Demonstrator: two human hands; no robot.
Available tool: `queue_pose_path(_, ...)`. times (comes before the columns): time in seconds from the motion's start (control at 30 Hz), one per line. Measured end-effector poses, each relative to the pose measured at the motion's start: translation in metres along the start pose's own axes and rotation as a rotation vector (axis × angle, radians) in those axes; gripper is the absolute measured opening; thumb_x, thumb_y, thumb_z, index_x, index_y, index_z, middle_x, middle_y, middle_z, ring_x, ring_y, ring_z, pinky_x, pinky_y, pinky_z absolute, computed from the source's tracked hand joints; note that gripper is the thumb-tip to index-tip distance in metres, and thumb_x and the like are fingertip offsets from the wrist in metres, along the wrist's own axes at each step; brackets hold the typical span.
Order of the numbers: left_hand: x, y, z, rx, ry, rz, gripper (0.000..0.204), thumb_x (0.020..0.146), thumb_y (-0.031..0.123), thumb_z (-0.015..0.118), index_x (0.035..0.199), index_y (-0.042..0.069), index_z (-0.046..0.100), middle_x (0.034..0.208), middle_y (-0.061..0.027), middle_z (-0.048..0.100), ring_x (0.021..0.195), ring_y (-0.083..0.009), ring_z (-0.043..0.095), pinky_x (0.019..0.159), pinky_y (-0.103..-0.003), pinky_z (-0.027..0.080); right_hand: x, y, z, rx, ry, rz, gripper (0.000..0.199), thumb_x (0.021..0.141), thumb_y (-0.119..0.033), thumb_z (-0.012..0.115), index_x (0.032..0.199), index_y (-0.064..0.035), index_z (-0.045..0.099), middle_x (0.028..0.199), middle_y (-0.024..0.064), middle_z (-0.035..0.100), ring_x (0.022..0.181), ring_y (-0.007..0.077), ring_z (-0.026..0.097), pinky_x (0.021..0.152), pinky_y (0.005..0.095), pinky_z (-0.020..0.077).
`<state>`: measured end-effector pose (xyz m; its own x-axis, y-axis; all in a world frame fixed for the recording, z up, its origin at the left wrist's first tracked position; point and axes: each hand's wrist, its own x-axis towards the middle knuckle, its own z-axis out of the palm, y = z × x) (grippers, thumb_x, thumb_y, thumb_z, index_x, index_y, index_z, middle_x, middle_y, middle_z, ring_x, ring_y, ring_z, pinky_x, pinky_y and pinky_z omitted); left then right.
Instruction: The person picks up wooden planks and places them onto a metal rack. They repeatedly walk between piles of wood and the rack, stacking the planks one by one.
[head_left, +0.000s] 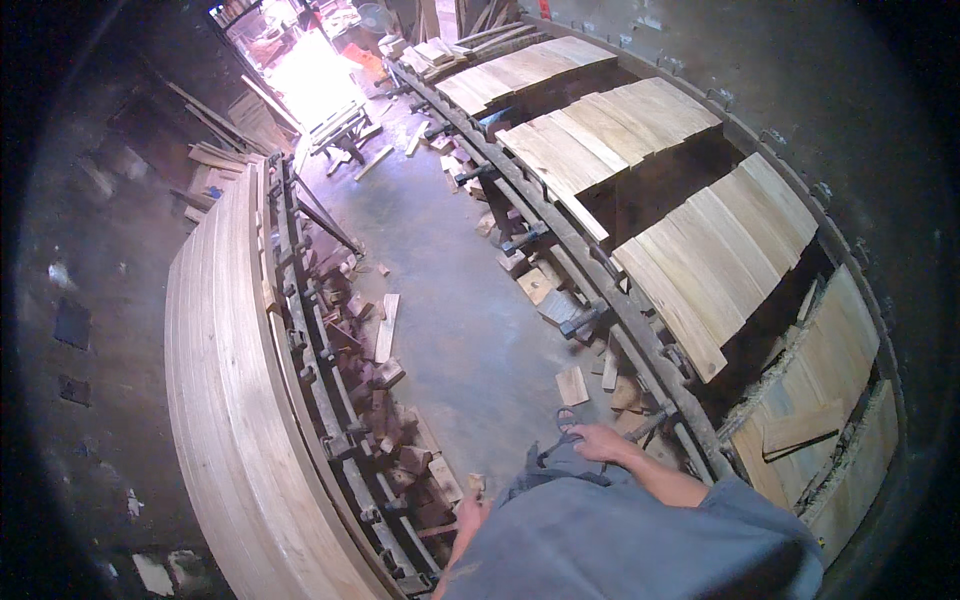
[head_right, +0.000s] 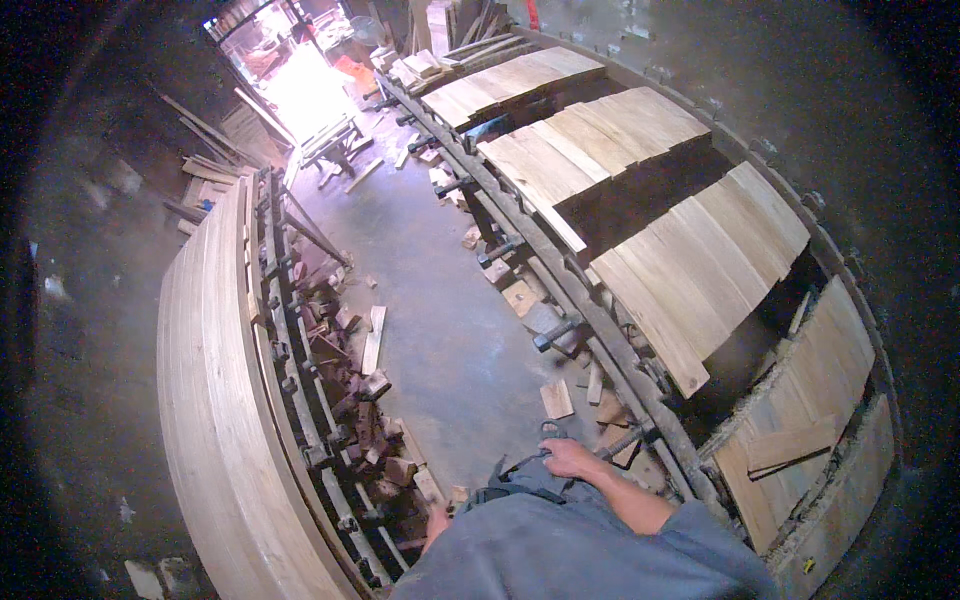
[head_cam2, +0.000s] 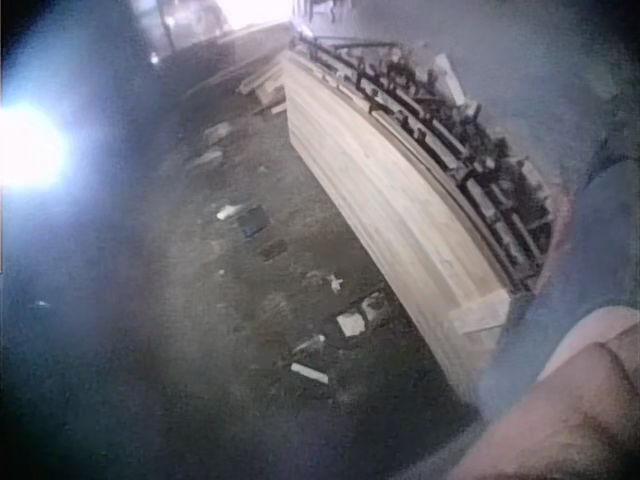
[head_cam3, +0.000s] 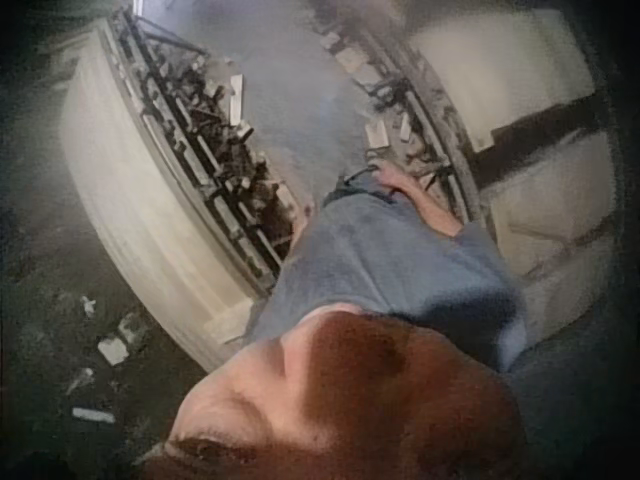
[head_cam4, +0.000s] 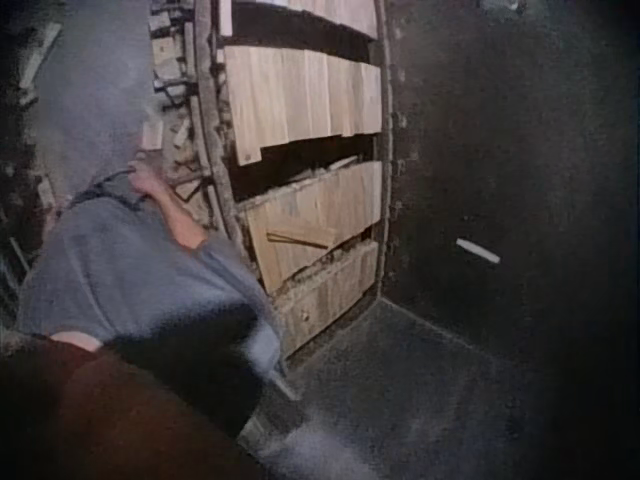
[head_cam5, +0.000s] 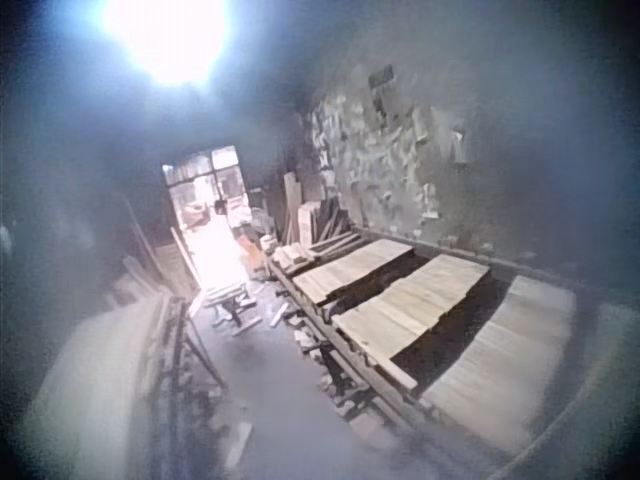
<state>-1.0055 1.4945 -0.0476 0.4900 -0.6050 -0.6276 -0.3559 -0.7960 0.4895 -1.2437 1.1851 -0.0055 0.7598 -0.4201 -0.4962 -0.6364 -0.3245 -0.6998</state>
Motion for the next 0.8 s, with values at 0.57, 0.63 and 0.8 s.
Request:
queue_pose_path(0.57,0.181,0.109,-0.151,-0.089,-0.042,-0.021,0.057,0.089,0.029,0.066,0.136,0.002,0.052,0.125,-0.0246,0.062,0.118,-0.0384,0.058,0.1,-0.042,0.045,0.263,-0.111,-0.123,-0.044,-0.053,-0.089,0.048,0.085,-0.019,0.058,0.131,-0.004,0.057,0.125,0.0246,0.061,0.116,0.0392,0.058,0.101,0.0439,0.0451)
queue_pose_path(0.63,0.221,0.132,-0.194,-0.127,-0.033,-0.086,0.056,0.089,0.029,0.065,0.137,0.003,0.052,0.127,-0.025,0.06,0.118,-0.0392,0.057,0.1,-0.043,0.045,0.314,-0.134,-0.119,-0.081,-0.1,-0.153,0.049,0.085,-0.017,0.057,0.132,-0.0037,0.057,0.126,0.0247,0.06,0.116,0.0388,0.058,0.101,0.0436,0.0451)
queue_pose_path(0.8,0.335,0.13,-0.31,-0.234,0.078,0.017,0.053,0.088,0.025,0.065,0.134,0.002,0.054,0.124,-0.0253,0.061,0.117,-0.0397,0.058,0.099,-0.043,0.046,0.445,-0.225,-0.14,-0.222,-0.307,-0.105,0.049,0.084,-0.011,0.054,0.133,-0.0037,0.055,0.126,0.0231,0.061,0.121,0.0391,0.055,0.105,0.0444,0.0434)
